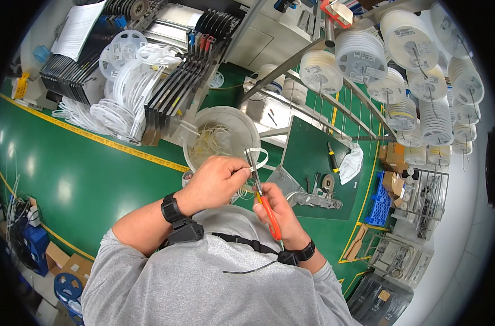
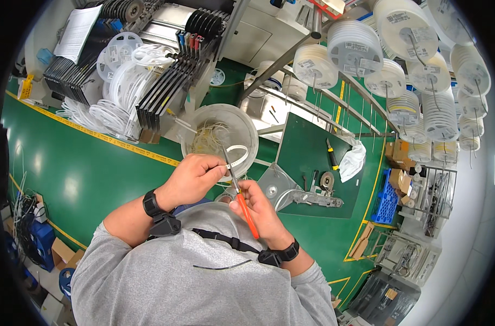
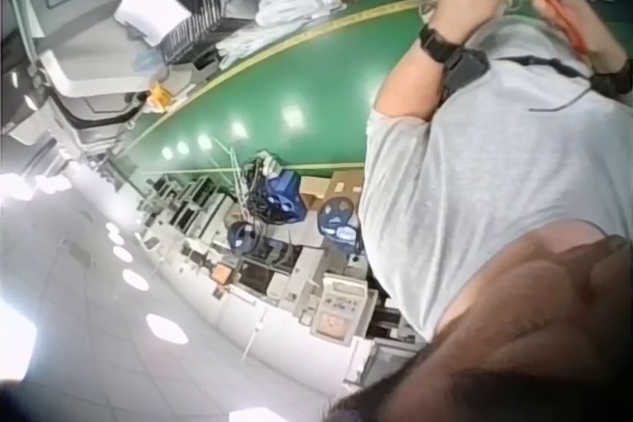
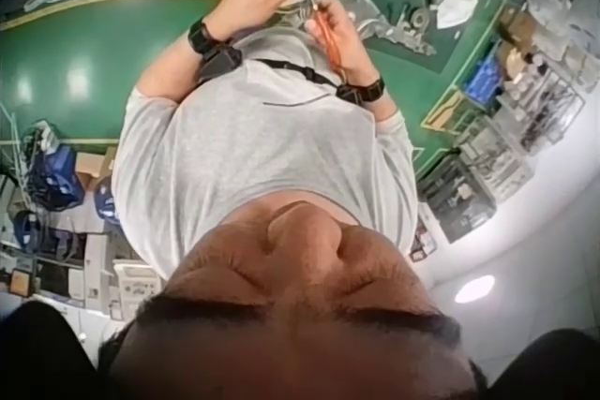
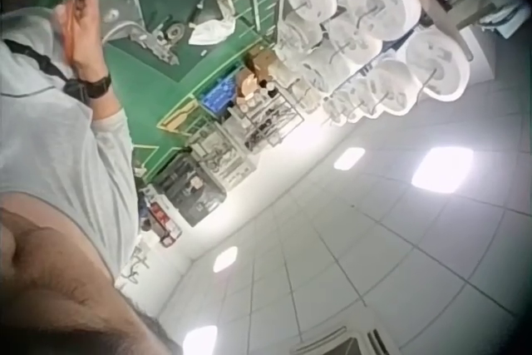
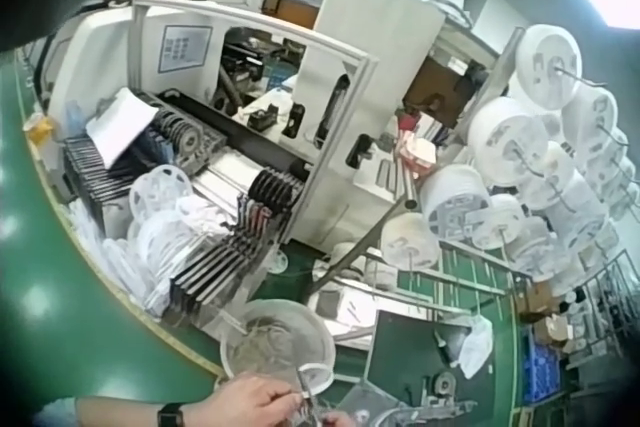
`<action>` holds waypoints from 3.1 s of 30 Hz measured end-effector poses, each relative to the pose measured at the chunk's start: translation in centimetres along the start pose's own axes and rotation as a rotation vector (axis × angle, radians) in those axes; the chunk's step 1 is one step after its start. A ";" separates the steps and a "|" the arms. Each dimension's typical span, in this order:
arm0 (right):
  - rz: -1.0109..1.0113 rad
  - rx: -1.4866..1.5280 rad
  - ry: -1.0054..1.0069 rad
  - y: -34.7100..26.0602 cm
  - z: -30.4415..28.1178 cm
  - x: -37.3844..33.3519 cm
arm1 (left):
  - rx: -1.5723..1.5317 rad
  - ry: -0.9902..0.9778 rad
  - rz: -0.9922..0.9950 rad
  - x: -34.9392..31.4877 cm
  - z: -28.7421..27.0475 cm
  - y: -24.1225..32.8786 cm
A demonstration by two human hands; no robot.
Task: The person joins two strips of electronic components with tape, winds the strip onto a reel, and loads the reel into a feeder. After inserting the feeder into a machine, the person removes it, cuts the strip with shears, and winds the remaining strip back onto the reel.
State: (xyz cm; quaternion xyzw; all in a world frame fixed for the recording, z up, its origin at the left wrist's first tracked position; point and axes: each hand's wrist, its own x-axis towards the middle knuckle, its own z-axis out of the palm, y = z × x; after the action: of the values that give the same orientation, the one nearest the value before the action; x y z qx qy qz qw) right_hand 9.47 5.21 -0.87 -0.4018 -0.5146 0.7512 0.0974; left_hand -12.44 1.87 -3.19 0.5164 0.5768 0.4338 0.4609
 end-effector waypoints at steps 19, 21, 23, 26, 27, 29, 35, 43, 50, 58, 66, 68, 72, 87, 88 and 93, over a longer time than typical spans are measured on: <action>0.138 0.550 -0.001 4.1 -13.9 -3.4 | -0.013 0.109 -0.155 2.4 11.8 -2.4; -0.111 0.383 0.062 3.6 -19.4 -6.0 | -0.010 0.118 -0.242 2.8 14.5 -2.4; -0.241 0.532 0.081 3.2 -26.0 -8.5 | -0.023 0.097 -0.340 3.0 17.1 -2.5; -0.700 0.877 0.013 3.5 -37.0 -12.9 | -0.149 0.117 -0.496 2.9 22.2 -2.8; -0.683 0.863 0.169 4.0 -40.2 -15.0 | -0.130 0.124 -0.456 2.8 23.7 -3.0; -0.805 0.807 0.383 4.4 -47.1 -17.1 | -0.138 0.175 -0.504 2.6 27.1 -2.5; -0.869 0.942 0.509 2.3 -67.4 -15.9 | -0.115 0.373 -0.526 2.8 34.5 0.8; -0.909 1.069 0.738 -2.4 -83.6 -2.0 | -0.051 0.551 -0.486 0.7 36.9 4.4; -0.990 1.170 0.631 -3.6 -83.6 -0.9 | -0.040 0.583 -0.519 -0.5 38.9 5.2; -1.108 1.030 0.782 -1.6 -82.6 -3.6 | 0.009 0.538 -0.499 0.3 39.9 6.1; -1.047 0.958 0.619 -3.0 -80.9 -3.0 | -0.078 0.486 -0.409 0.0 41.1 7.6; -1.046 0.998 0.584 -3.0 -80.2 -3.6 | -0.012 0.475 -0.334 -0.1 41.4 8.3; -1.141 1.039 0.465 -2.6 -78.4 -6.5 | 0.324 0.540 -0.166 0.0 41.6 9.9; -0.546 0.634 0.126 4.1 -48.0 -17.3 | 0.587 0.460 0.403 5.9 37.5 17.7; -0.448 0.618 0.087 4.2 -46.6 -17.9 | 0.545 0.429 0.354 6.2 37.2 18.0; -0.341 0.623 -0.030 4.3 -40.4 -18.2 | 0.366 0.285 0.262 7.1 35.4 17.6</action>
State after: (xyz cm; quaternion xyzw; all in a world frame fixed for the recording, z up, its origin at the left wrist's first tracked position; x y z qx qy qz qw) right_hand 51.08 21.19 -1.28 -0.2501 -0.3219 0.8509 0.3314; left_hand 25.36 11.38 6.42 0.5952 0.6329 0.4467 0.2136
